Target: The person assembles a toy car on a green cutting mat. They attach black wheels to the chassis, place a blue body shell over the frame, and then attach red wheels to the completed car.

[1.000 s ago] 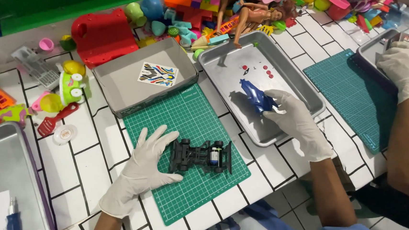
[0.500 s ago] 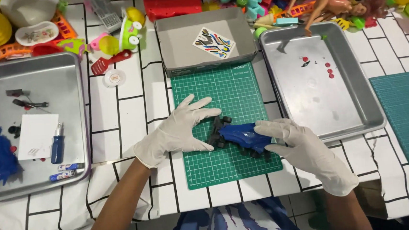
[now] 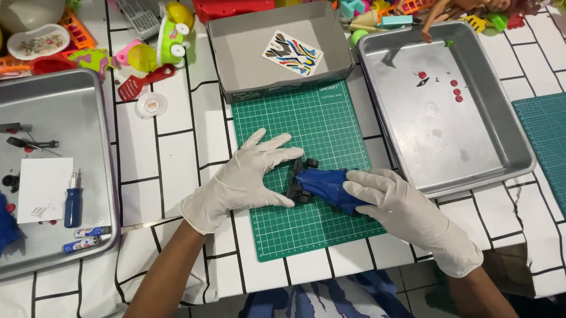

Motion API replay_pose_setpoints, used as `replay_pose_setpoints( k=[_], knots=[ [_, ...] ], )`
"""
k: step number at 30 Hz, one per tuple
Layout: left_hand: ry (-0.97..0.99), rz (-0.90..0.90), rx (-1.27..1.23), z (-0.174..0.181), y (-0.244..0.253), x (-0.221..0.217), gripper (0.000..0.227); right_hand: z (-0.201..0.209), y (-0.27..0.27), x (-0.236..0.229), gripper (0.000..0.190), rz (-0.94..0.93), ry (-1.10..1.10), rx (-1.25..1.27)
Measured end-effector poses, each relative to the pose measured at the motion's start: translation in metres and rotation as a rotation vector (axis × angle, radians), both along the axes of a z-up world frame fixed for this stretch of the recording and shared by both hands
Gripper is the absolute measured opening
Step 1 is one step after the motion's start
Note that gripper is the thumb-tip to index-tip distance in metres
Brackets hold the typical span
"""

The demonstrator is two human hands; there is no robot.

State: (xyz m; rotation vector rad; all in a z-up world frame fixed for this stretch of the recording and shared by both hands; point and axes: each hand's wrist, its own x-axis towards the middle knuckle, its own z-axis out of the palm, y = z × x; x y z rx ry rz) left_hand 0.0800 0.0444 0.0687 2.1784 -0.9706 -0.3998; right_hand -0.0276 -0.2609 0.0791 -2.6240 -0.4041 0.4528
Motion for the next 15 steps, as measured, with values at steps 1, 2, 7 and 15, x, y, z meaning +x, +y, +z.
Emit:
replay_pose_setpoints(
  k=[1,2,7,15],
  knots=[
    [-0.002,-0.001,-0.001,-0.002,0.0,0.001,0.096,-0.004,-0.002,0.0,0.044,-0.001,-0.002,-0.001],
    [-0.011,0.002,0.004,-0.005,-0.001,0.002,0.096,-0.008,-0.005,0.0,0.045,0.015,-0.022,-0.034],
    [-0.003,0.005,-0.006,-0.011,-0.001,0.001,0.097,-0.013,-0.002,0.002,0.049,0.014,-0.05,-0.109],
    [0.012,0.01,-0.066,-0.02,0.0,0.004,0.098,-0.015,0.0,0.004,0.044,-0.049,-0.015,0.074]
  ],
)
